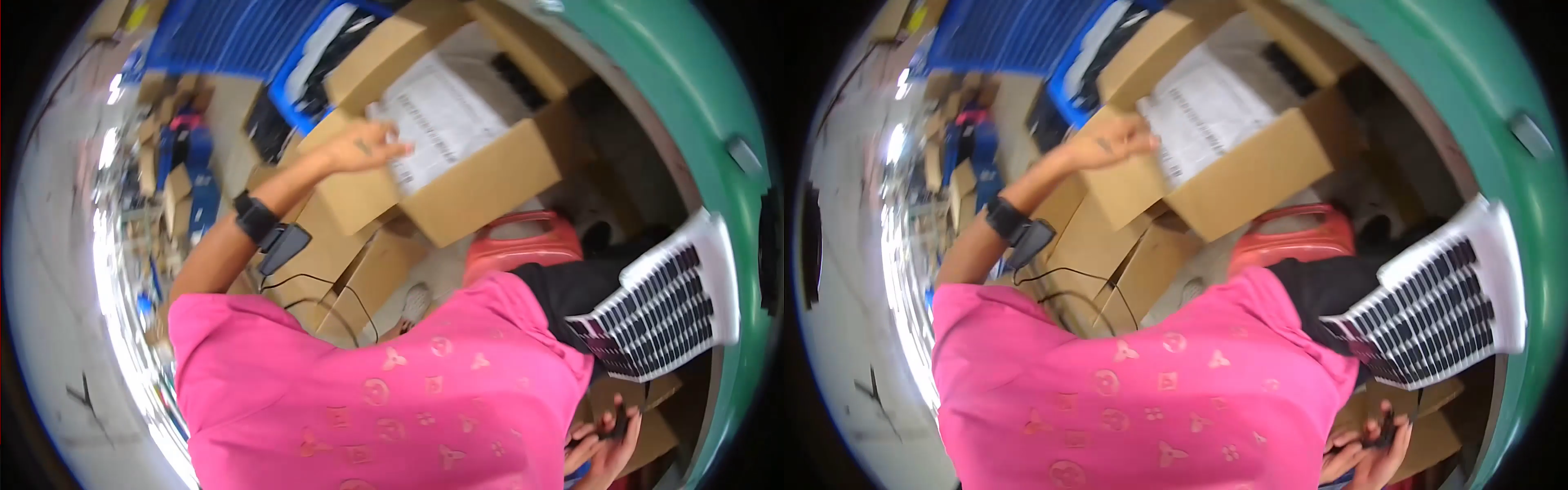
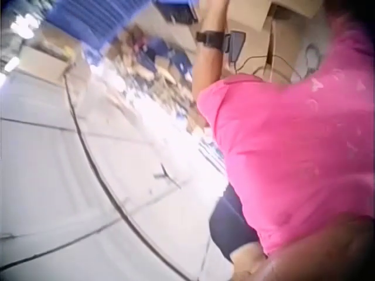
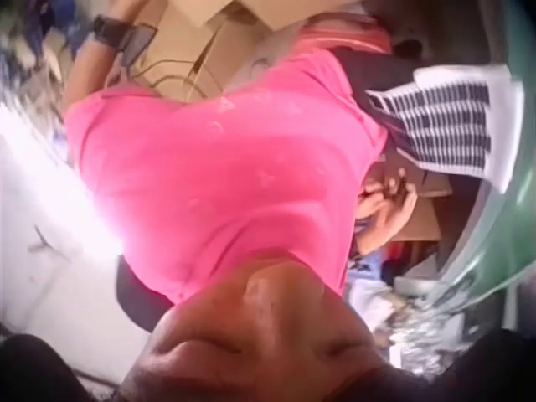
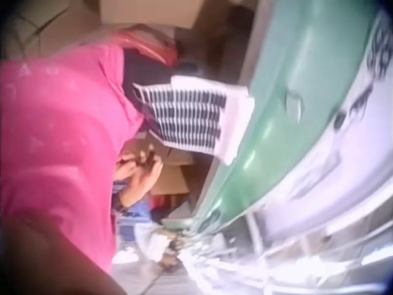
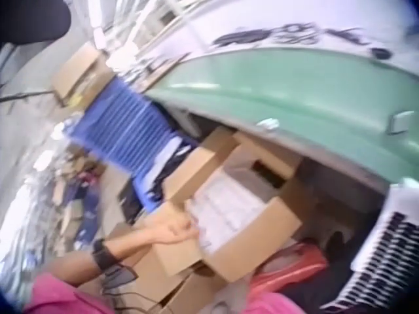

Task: The person picks up a mouse from a box, peels two black stickers from a sheet and presses them onto the bottom of the mouse, then places it on a conveyor belt.

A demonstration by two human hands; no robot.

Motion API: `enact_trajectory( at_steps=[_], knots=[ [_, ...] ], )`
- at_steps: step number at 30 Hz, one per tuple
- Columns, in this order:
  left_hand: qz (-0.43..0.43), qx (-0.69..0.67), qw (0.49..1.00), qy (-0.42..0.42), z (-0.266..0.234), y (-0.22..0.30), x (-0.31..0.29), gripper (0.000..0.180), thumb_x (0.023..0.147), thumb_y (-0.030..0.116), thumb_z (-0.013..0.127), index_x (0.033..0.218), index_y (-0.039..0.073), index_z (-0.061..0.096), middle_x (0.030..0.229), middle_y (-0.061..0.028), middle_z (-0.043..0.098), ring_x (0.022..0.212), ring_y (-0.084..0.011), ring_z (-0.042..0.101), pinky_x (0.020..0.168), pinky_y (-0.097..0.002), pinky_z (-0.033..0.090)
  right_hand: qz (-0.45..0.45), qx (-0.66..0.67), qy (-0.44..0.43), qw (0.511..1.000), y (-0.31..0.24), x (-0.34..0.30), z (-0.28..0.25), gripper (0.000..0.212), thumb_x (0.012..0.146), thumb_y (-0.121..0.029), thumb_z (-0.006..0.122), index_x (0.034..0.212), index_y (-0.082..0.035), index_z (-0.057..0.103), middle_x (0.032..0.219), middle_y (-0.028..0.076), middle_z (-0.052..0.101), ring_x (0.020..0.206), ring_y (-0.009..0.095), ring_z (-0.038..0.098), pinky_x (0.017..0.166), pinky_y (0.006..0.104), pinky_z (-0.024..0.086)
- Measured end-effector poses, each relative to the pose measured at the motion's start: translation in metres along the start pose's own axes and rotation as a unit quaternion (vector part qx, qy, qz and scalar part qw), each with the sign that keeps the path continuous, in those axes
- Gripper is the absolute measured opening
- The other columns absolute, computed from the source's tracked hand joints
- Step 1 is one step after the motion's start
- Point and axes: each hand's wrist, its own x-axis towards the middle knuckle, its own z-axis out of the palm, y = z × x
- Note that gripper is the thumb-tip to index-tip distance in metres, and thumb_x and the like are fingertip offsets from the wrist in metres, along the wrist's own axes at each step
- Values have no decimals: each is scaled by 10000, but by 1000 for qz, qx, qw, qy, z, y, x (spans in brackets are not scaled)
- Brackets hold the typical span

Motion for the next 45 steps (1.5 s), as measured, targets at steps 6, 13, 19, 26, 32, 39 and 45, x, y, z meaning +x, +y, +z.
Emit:
enact_trajectory(
  at_steps=[6,13,19,26,32,39,45],
  knots=[
    [-335,-237,843,-347,133,-53,-200,741,827,711,481,968,12,682,764,-109,664,719,-221,633,609,-382,495,6,-235,-139,962,-8,-9,-26,449,903,-240,548,1277,-153,316,1259,120,450,939,236,515,772,373,473],
    [-373,-542,565,-498,256,61,-286,729,828,655,547,1255,70,470,1105,-165,573,976,-223,576,804,-389,498,-392,-468,-391,689,-15,-39,8,213,885,-66,579,950,-73,376,942,81,518,746,138,464,672,266,416],
    [-385,-540,640,-387,283,55,-224,656,838,571,635,1261,115,427,1105,-163,576,961,-189,602,769,-349,503,-127,-401,-91,903,-8,-81,-2,376,947,-387,538,974,-14,492,832,93,434,684,204,455,627,338,368],
    [-289,-681,603,-298,334,68,-233,332,879,289,677,1060,11,652,863,-52,691,651,-98,607,563,-260,475,-165,-525,-142,823,-3,-48,1,350,973,-236,502,1263,-39,506,906,105,556,698,173,509,704,288,441],
    [-244,-722,595,-254,253,56,-193,191,942,203,590,995,19,591,926,-58,674,837,-134,655,775,-275,529,-15,-227,-163,960,-5,-67,40,444,936,-264,586,1282,-2,495,908,72,554,698,156,516,646,246,442],
    [-240,-691,661,-169,159,42,-174,267,987,186,474,1182,35,576,819,-43,636,765,-119,623,708,-277,519,-1,-166,-185,969,2,-47,18,627,842,-225,713,1349,2,425,913,66,540,752,166,524,704,288,453],
    [-83,-583,786,-190,132,53,-136,303,987,160,441,1171,-16,605,774,-7,603,686,-69,524,703,-237,436,-13,-168,-221,961,14,-48,15,532,854,-237,700,1272,-11,461,838,66,540,690,164,518,636,282,445]
  ],
)
